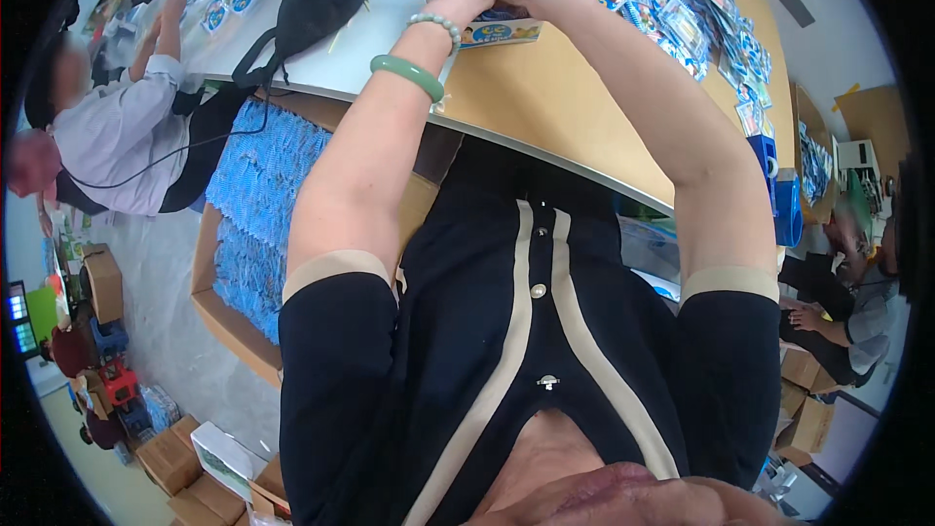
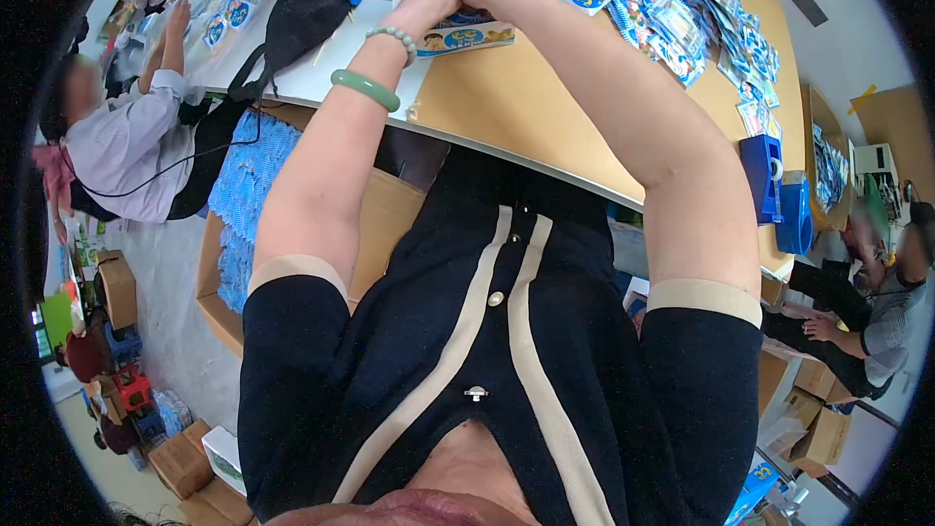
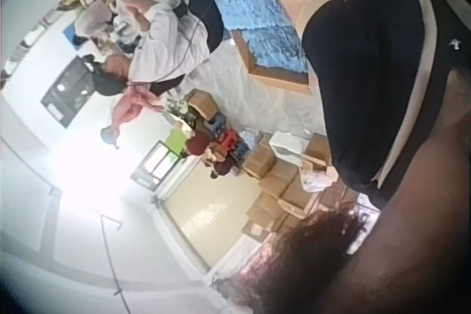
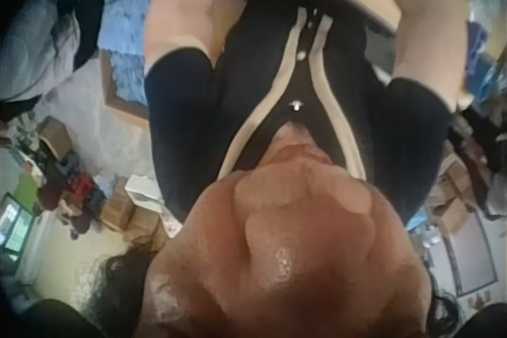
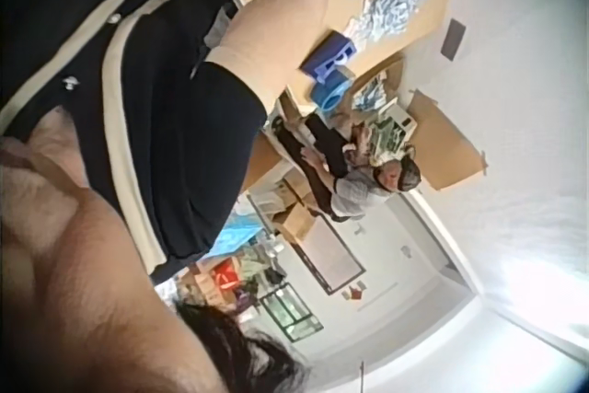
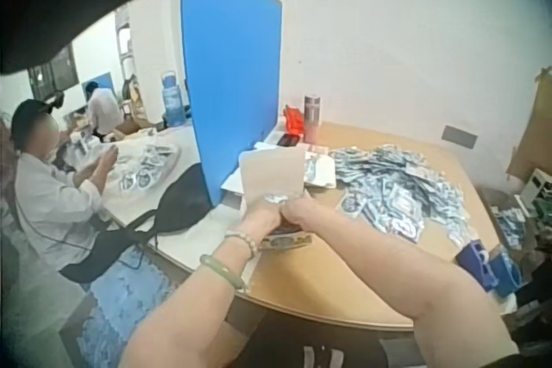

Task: Sorting and packing small blue product packets into white cardboard boxes on a workbench.

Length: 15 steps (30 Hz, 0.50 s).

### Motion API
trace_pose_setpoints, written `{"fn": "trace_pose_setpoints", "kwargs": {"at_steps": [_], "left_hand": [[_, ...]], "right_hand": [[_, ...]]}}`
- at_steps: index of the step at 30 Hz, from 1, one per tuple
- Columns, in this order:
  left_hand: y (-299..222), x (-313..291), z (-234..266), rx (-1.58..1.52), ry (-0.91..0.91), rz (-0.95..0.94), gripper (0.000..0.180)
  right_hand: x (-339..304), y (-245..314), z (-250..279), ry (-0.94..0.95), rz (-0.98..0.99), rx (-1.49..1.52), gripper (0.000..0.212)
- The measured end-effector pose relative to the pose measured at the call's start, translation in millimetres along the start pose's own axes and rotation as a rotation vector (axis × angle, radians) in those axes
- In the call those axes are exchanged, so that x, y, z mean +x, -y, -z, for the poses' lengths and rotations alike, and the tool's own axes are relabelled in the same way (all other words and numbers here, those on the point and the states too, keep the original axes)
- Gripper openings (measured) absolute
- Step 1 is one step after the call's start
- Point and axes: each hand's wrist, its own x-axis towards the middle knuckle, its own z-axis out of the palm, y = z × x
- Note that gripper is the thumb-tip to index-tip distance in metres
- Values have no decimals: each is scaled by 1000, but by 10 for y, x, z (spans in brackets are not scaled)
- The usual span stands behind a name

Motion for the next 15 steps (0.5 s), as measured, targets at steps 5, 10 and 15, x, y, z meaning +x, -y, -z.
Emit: {"fn": "trace_pose_setpoints", "kwargs": {"at_steps": [5,10,15], "left_hand": [[-442,-522,155,-149,-115,235,48],[-285,-469,126,-216,-108,158,43],[505,116,67,169,16,-307,44]], "right_hand": [[29,-287,1,29,327,-794,26],[-356,-263,-131,-620,555,-602,24],[-237,-3,15,-3,403,-698,19]]}}
